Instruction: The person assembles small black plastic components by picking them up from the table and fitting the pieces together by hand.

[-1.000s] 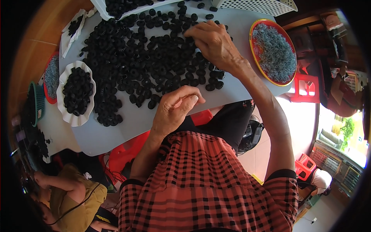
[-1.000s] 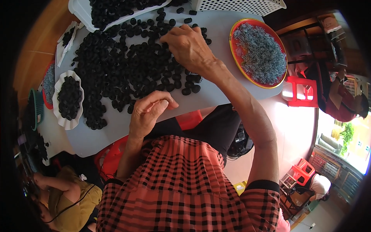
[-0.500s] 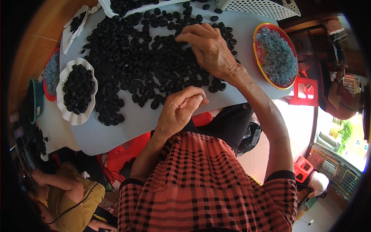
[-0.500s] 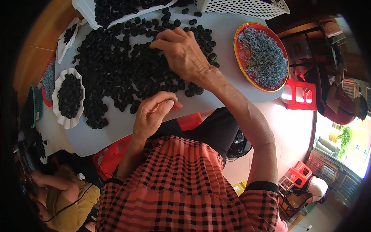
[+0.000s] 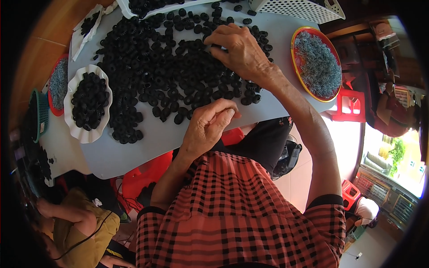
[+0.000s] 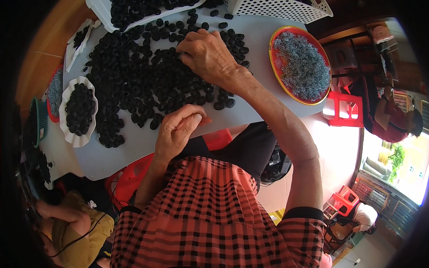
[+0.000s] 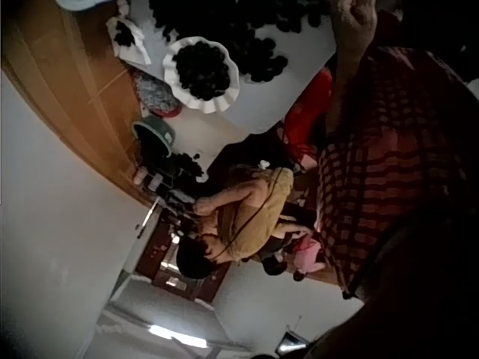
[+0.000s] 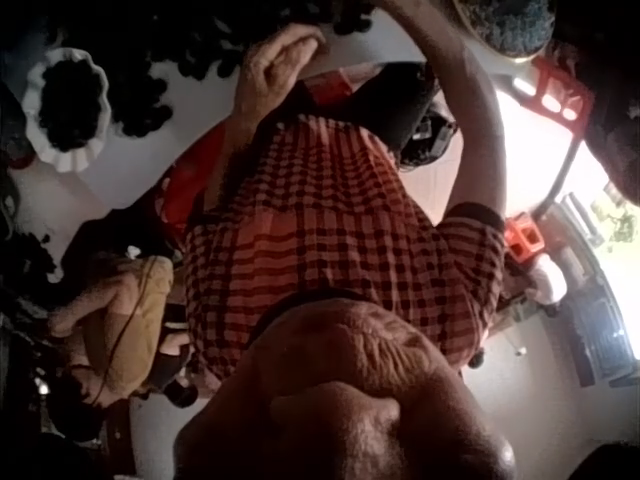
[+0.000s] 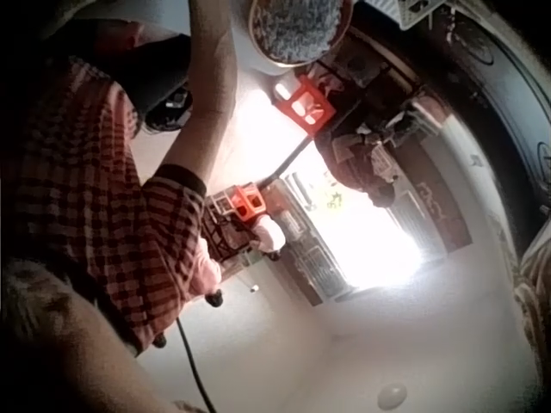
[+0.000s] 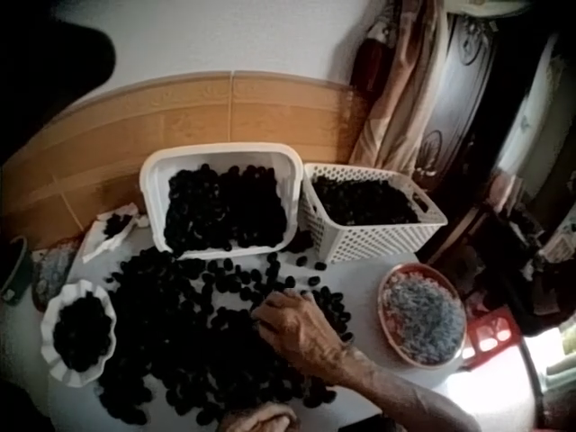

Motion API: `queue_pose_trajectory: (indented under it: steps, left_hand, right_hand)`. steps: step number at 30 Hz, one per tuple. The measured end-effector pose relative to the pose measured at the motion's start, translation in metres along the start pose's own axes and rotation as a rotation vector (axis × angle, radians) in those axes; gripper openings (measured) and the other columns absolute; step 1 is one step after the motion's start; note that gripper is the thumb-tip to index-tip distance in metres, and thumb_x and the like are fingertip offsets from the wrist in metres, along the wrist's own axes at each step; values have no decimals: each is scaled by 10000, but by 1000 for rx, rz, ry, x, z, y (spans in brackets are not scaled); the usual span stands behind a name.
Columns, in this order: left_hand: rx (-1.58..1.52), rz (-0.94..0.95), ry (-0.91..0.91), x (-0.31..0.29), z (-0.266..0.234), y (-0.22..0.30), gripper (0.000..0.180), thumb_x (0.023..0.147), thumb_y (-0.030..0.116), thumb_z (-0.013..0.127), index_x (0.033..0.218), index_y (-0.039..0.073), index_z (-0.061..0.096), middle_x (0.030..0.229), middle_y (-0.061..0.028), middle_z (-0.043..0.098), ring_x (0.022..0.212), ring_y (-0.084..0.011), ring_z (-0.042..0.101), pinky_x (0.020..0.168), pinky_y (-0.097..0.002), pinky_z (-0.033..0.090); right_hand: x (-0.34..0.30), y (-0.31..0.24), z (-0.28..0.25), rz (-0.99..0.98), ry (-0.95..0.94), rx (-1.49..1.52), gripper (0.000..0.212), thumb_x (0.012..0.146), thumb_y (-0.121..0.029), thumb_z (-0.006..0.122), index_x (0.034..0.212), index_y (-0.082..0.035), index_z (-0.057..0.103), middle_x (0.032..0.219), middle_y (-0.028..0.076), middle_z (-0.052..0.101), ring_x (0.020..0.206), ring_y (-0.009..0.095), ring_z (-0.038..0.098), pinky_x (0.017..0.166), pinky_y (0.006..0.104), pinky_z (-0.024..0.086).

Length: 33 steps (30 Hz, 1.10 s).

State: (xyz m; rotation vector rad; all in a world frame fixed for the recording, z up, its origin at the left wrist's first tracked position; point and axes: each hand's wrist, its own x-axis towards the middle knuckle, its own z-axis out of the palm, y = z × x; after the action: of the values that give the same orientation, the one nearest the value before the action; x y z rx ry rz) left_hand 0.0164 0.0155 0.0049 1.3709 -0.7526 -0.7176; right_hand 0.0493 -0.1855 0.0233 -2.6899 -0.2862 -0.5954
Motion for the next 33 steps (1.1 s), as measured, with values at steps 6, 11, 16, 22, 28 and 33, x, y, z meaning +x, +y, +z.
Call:
queue_pose_trajectory:
  steps: [6,11,16,22,28,33]
  left_hand:
    - [28,32,17,-2,1,-1,140,932,55,497,985,-14,607,848,-82,661,729,-114,606,648,-226,482]
    - [68,23,18,-2,3,3,134,929,59,505,979,-14,605,836,-80,662,737,-117,606,660,-225,479]
    - [117,6,13,0,2,3,123,930,72,516,967,-7,603,820,-76,664,727,-106,599,663,-224,474]
    - [113,30,31,1,3,15,121,942,87,521,975,6,606,811,-55,658,696,-70,561,617,-208,455]
    - [548,137,174,32,-12,57,126,890,63,555,992,7,605,818,-110,645,664,-182,602,611,-290,488]
    - [1162,413,227,93,-48,36,144,842,73,589,960,-4,617,835,-141,615,815,-342,558,761,-399,466]
  right_hand:
    - [13,-1,4,-51,-97,-143,164,806,-121,680,963,-72,691,849,55,614,840,218,560,758,363,419]
    - [16,1,6,-69,-176,-232,114,800,-164,659,872,-75,664,816,33,610,823,208,557,777,363,382]
    - [-8,2,-11,-37,8,-171,125,729,-126,670,809,-43,621,727,59,604,740,225,579,748,358,406]
    - [-62,-20,-41,252,193,149,169,695,-71,711,823,-40,606,717,69,638,675,213,635,664,342,461]
    - [-118,-21,-62,384,210,-14,170,704,-71,709,829,-41,597,747,77,635,657,205,619,647,332,464]
    - [-132,-18,-55,393,137,-235,165,745,-77,666,883,-35,586,784,94,586,683,284,611,604,380,491]
